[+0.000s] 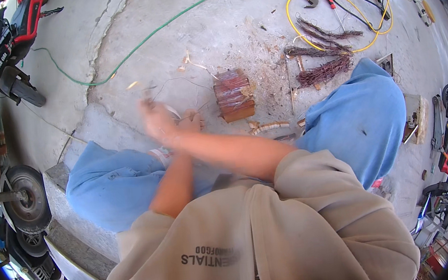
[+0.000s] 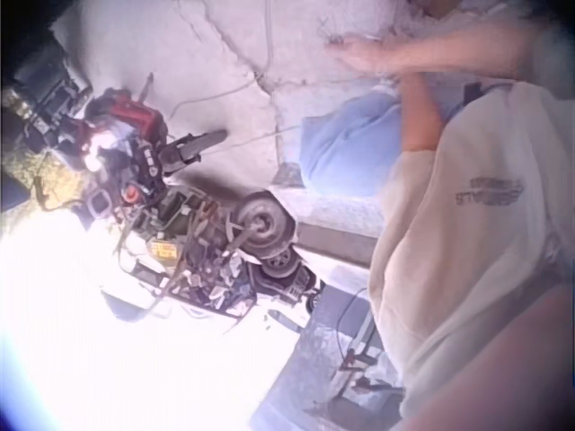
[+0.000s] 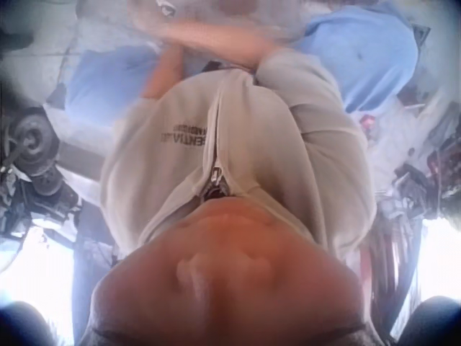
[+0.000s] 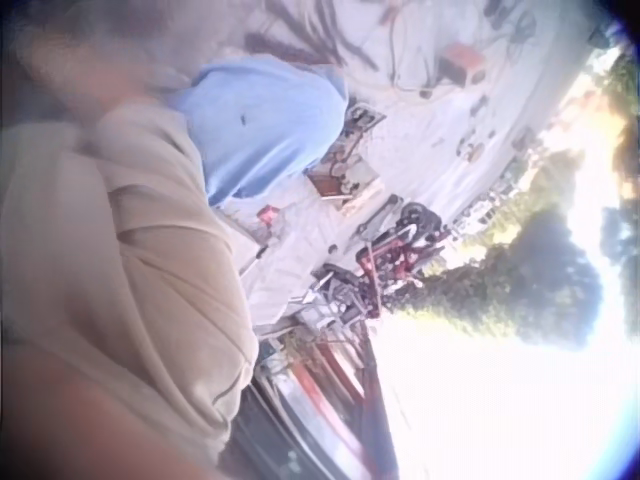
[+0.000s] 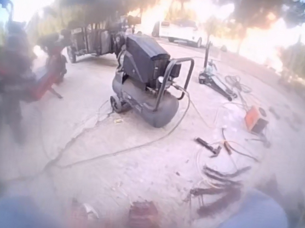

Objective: The person sits on the floor and winds copper wire around a rectangular block. They repeatedly pick up wire, wrap it around the block, and use pliers to cut the wire. The process is repeated multiple times.

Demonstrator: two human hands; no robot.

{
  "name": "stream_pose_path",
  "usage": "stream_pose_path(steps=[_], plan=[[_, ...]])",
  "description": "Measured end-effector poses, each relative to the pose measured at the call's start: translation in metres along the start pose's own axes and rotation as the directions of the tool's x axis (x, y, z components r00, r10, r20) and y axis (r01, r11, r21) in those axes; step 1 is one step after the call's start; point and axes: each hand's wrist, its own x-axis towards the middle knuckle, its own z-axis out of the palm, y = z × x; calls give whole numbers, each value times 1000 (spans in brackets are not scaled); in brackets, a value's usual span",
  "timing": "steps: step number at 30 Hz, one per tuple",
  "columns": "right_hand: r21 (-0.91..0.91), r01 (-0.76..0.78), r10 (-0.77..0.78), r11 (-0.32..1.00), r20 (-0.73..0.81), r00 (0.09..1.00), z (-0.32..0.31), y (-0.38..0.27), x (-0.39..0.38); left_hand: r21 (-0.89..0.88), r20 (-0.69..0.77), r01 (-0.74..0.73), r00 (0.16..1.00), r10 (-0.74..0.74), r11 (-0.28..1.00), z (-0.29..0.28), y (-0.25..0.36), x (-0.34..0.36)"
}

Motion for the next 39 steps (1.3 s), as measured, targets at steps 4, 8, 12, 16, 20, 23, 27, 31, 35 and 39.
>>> stream_pose_path(steps=[4,8,12,16,20,23,27,31,35,39], plan=[[548,288,-520,786,332,787,77,-99,-122,-305,76,228,974,-215,924,-27,96,-32],[711,-227,-224,666,480,848,12,-140,-80,-386,76,-94,988,133,918,-26,129,-28],[789,-96,-414,607,417,809,-63,-244,-70,-325,247,-366,857,451,872,-34,236,-77],[571,656,-854,493,173,491,-178,-337,-112,-523,473,-154,766,436,838,8,265,-78],[-274,862,-904,427,-110,413,-236,-322,-80,-452,429,-244,784,449,858,24,273,-79],[-836,467,-754,-290,499,427,-289,-279,-77,-441,480,-223,760,439,869,30,286,-78],[-929,246,-375,-276,340,863,-318,-211,-102,-372,486,-120,820,303,921,27,325,-89],[-922,355,-99,-157,372,923,-300,-169,-121,-238,433,-249,838,332,939,19,326,-72],[-875,402,-72,-270,435,897,-319,-148,-121,189,155,-485,873,462,854,24,340,-85],[-813,497,-125,-304,551,825,-299,-152,-135,180,504,-839,527,684,514,34,366,-107]])
